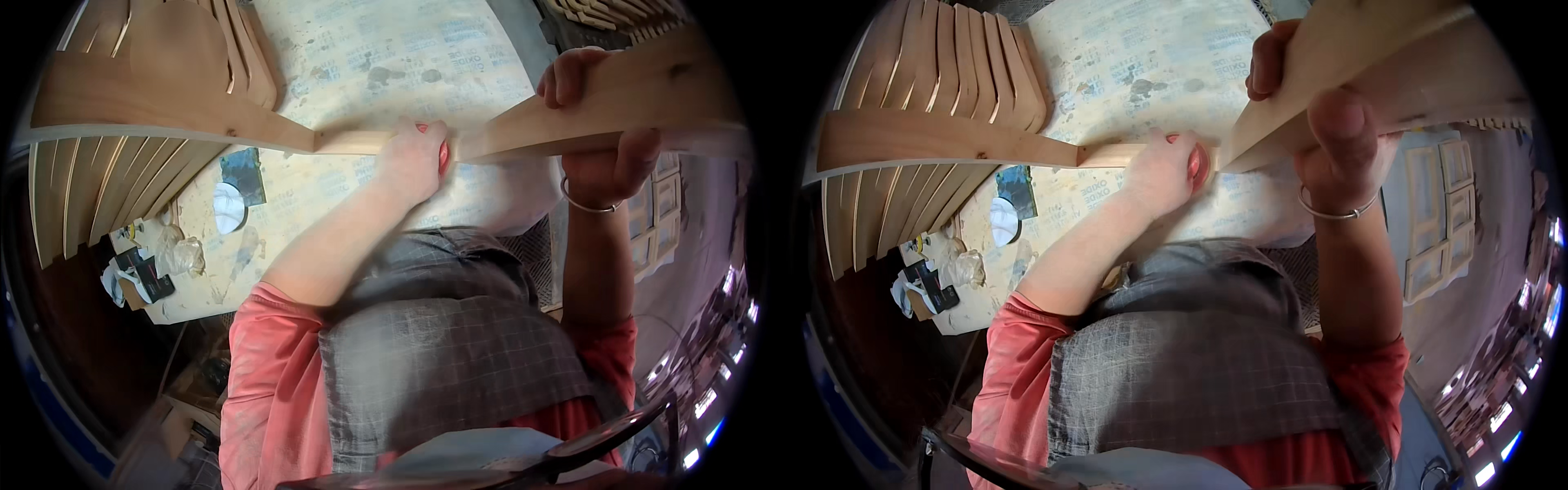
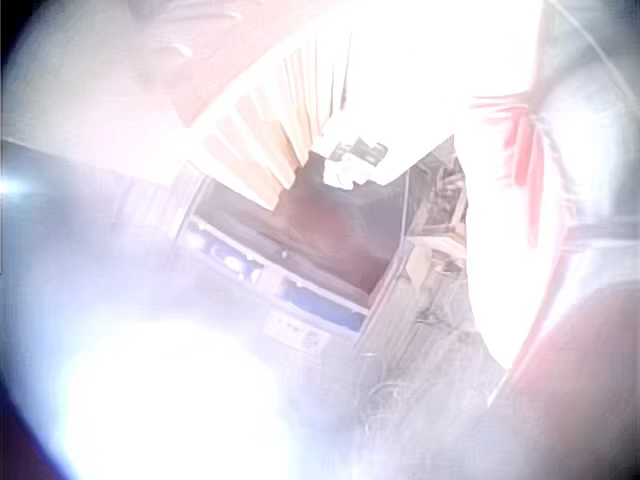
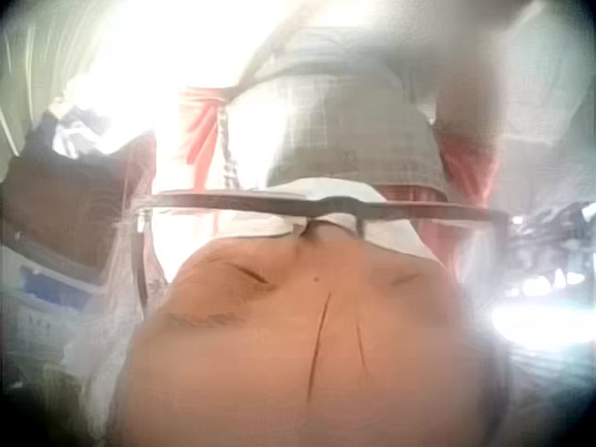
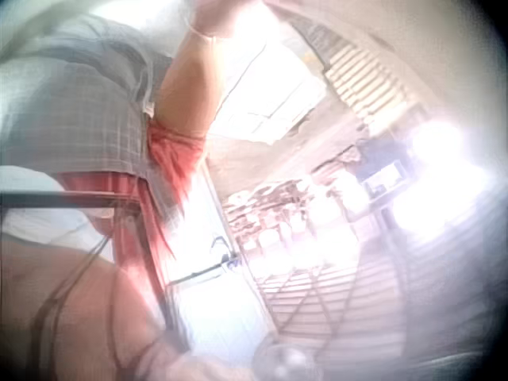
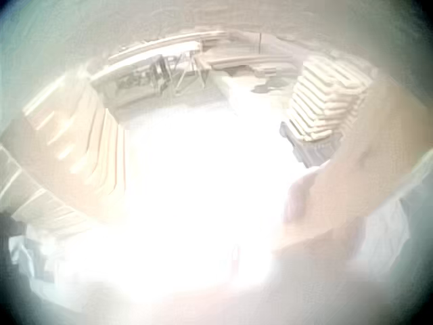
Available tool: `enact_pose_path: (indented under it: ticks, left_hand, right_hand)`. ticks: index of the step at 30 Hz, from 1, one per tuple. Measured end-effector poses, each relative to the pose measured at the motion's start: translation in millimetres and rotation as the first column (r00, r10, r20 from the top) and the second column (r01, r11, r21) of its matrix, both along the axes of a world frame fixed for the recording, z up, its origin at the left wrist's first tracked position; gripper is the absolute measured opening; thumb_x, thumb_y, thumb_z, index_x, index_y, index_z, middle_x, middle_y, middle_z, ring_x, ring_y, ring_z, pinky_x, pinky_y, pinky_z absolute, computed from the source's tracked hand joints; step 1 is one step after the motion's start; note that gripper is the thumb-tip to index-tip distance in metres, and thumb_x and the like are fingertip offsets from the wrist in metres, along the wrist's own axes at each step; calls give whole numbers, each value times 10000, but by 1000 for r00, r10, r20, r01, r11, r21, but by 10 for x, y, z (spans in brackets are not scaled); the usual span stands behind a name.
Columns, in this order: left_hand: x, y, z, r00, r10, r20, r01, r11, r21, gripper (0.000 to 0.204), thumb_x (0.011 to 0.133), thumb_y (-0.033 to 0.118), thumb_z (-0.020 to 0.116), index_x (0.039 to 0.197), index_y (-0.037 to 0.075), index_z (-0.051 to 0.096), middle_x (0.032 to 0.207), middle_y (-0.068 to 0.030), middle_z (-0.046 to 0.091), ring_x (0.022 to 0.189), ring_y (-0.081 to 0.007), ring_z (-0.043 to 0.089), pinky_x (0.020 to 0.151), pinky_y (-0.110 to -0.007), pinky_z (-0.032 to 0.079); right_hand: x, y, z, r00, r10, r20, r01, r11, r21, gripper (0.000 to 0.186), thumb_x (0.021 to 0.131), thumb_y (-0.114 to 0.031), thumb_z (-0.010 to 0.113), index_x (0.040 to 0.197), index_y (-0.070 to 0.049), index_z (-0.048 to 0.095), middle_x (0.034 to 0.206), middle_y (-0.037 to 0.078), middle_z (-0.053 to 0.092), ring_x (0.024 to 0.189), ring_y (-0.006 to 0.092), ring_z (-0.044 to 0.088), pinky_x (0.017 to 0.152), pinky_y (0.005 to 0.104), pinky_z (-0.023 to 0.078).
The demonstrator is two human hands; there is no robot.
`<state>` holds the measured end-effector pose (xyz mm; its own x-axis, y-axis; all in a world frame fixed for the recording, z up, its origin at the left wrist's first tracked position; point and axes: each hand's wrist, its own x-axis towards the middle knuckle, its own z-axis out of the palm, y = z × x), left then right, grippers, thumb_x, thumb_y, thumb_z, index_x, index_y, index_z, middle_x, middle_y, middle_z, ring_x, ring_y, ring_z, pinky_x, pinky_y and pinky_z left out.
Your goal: The person applies a liquid finish to a wooden frame using a small bottle, then smooths the surface with a power sander. They wipe the frame with a cloth and inspect the finished piece before placing it on a stack of similar frames.
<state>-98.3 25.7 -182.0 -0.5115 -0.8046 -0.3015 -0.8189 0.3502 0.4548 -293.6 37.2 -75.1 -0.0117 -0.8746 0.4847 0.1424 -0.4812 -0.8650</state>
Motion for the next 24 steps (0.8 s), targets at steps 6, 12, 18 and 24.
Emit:
enact_pose_path:
  ticks: [6,12,18,24]
  left_hand:
    - [480,-306,119,970,127,209,-117,991,-61,440,825,198,640,1235,105,508,1087,-280,515,808,-403,655,730,-429,569]
    - [266,33,-88,997,39,-65,-43,997,-62,454,776,152,668,1200,94,516,1077,-289,537,944,-411,620,810,-444,543]
    - [324,-120,0,988,135,70,-138,990,35,484,785,232,664,1206,40,521,1076,-298,551,978,-403,591,828,-435,535]
    - [840,-409,6,948,297,119,-302,953,32,427,746,220,657,1110,53,508,979,-286,605,938,-419,611,817,-440,527]
  right_hand:
    - [-18,-42,-61,999,27,47,-27,1000,-10,772,833,-631,510,1202,47,509,857,94,504,770,177,445,739,327,378]
    - [105,21,50,996,-87,-14,88,996,27,781,815,-661,532,1190,24,525,875,89,518,751,171,454,722,337,387]
    - [121,44,64,994,-104,-40,104,994,9,761,815,-655,536,1166,20,525,870,94,528,740,170,460,717,345,393]
    - [120,43,48,996,-80,-42,80,997,-3,770,827,-670,520,1162,23,522,832,81,507,741,172,459,726,342,398]
